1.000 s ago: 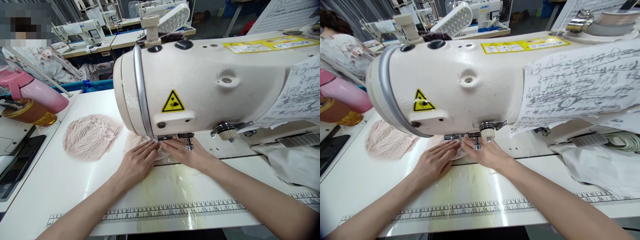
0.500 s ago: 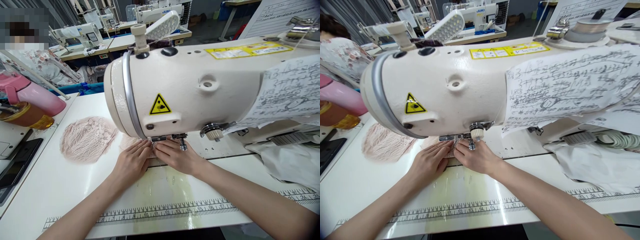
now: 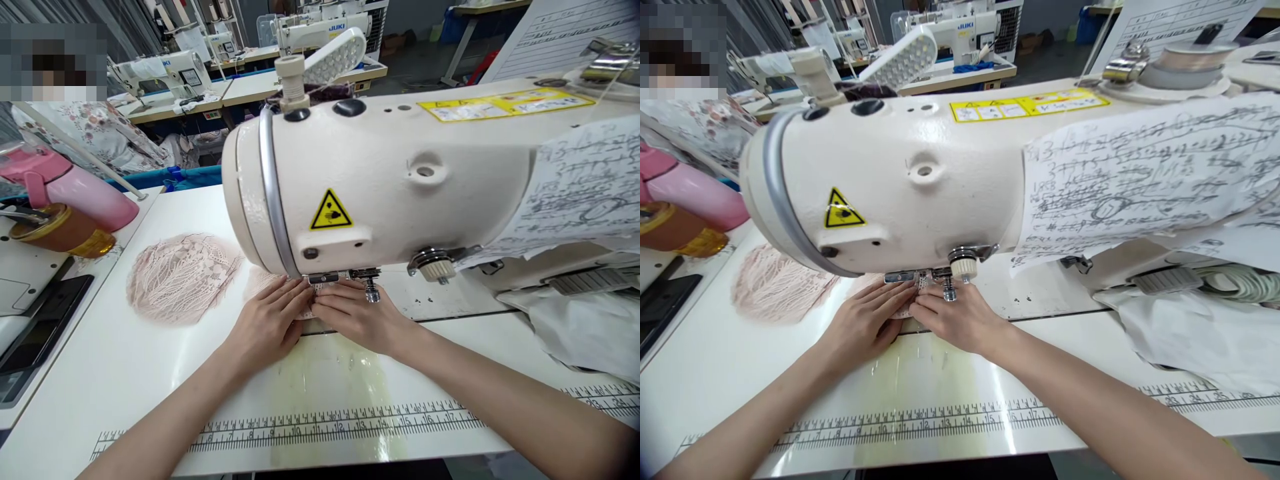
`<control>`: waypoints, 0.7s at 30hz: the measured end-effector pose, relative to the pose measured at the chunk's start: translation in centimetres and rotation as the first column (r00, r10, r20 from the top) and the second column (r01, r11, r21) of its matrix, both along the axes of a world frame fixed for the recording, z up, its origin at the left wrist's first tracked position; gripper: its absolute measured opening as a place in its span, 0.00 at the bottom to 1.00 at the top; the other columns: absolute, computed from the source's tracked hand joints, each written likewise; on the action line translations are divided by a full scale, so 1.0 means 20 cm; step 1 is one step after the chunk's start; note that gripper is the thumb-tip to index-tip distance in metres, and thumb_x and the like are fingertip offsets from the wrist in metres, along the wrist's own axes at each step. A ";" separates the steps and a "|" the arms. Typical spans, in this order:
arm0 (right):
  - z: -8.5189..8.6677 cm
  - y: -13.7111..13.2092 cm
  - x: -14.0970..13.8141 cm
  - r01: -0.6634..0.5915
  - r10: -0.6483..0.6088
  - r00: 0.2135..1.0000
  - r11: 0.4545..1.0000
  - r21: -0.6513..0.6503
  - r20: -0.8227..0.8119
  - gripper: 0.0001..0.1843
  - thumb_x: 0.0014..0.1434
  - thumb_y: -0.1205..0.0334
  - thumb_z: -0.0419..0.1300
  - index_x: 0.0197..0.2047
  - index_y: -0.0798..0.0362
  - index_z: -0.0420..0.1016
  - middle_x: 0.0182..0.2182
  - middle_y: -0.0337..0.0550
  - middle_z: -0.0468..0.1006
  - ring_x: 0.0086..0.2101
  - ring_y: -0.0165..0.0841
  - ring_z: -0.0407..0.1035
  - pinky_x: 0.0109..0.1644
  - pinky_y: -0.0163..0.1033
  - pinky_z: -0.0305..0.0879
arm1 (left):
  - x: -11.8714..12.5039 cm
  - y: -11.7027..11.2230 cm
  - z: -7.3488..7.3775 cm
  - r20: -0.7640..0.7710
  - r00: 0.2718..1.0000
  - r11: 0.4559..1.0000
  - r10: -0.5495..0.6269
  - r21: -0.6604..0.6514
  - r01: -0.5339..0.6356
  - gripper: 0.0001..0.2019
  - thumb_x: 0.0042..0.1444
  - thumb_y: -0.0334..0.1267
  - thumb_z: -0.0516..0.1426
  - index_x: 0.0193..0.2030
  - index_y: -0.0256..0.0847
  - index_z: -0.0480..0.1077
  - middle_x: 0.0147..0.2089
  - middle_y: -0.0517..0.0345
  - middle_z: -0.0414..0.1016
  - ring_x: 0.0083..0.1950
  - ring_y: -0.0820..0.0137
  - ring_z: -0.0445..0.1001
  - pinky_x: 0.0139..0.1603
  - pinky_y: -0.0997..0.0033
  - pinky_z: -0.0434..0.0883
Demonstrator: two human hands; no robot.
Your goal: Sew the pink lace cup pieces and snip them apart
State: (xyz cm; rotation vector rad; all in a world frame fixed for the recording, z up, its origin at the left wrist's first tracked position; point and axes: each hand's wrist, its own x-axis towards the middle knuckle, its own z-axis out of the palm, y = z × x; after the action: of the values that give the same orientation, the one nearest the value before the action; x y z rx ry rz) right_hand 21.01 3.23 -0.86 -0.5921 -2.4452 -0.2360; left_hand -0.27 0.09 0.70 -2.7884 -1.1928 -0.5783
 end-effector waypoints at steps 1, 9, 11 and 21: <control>0.00 0.00 0.00 -0.012 0.012 1.000 1.000 0.000 -0.011 0.13 0.62 0.78 0.52 0.37 0.53 0.74 0.30 0.33 0.79 0.34 0.25 0.71 0.41 0.34 0.67 | 0.00 0.00 0.00 0.000 1.000 1.000 -0.002 0.001 0.002 0.22 0.58 0.30 0.52 0.60 0.33 0.65 0.58 0.47 0.73 0.59 0.60 0.71 0.62 0.53 0.69; -0.03 0.01 -0.01 -0.090 0.093 0.991 0.995 0.042 -0.091 0.10 0.62 0.74 0.55 0.37 0.53 0.76 0.31 0.33 0.80 0.34 0.25 0.72 0.50 0.36 0.69 | -0.01 0.00 0.00 -0.008 1.000 1.000 0.022 -0.001 -0.022 0.22 0.58 0.30 0.51 0.60 0.36 0.66 0.58 0.46 0.72 0.58 0.59 0.73 0.61 0.52 0.70; -0.03 0.01 -0.01 -0.089 0.093 0.992 0.995 0.050 -0.086 0.10 0.62 0.74 0.55 0.37 0.53 0.76 0.31 0.33 0.80 0.35 0.25 0.72 0.49 0.35 0.69 | 0.00 0.00 0.00 -0.024 0.999 0.999 0.032 0.012 -0.032 0.22 0.57 0.30 0.52 0.59 0.34 0.66 0.58 0.45 0.72 0.58 0.59 0.73 0.60 0.52 0.71; 0.00 -0.03 0.00 0.065 -0.063 0.998 0.995 0.072 -0.030 0.13 0.63 0.75 0.53 0.37 0.50 0.75 0.34 0.30 0.80 0.36 0.25 0.68 0.32 0.36 0.57 | 0.01 -0.01 -0.01 -0.071 0.996 0.997 0.057 0.055 -0.053 0.21 0.57 0.31 0.51 0.58 0.30 0.67 0.57 0.42 0.73 0.56 0.57 0.74 0.59 0.50 0.72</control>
State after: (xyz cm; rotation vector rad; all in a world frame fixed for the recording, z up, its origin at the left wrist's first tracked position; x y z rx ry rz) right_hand 21.09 2.69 -0.78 -0.6385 -2.3825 -0.3399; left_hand 0.01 -0.03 0.56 -2.6989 -1.2165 -0.4920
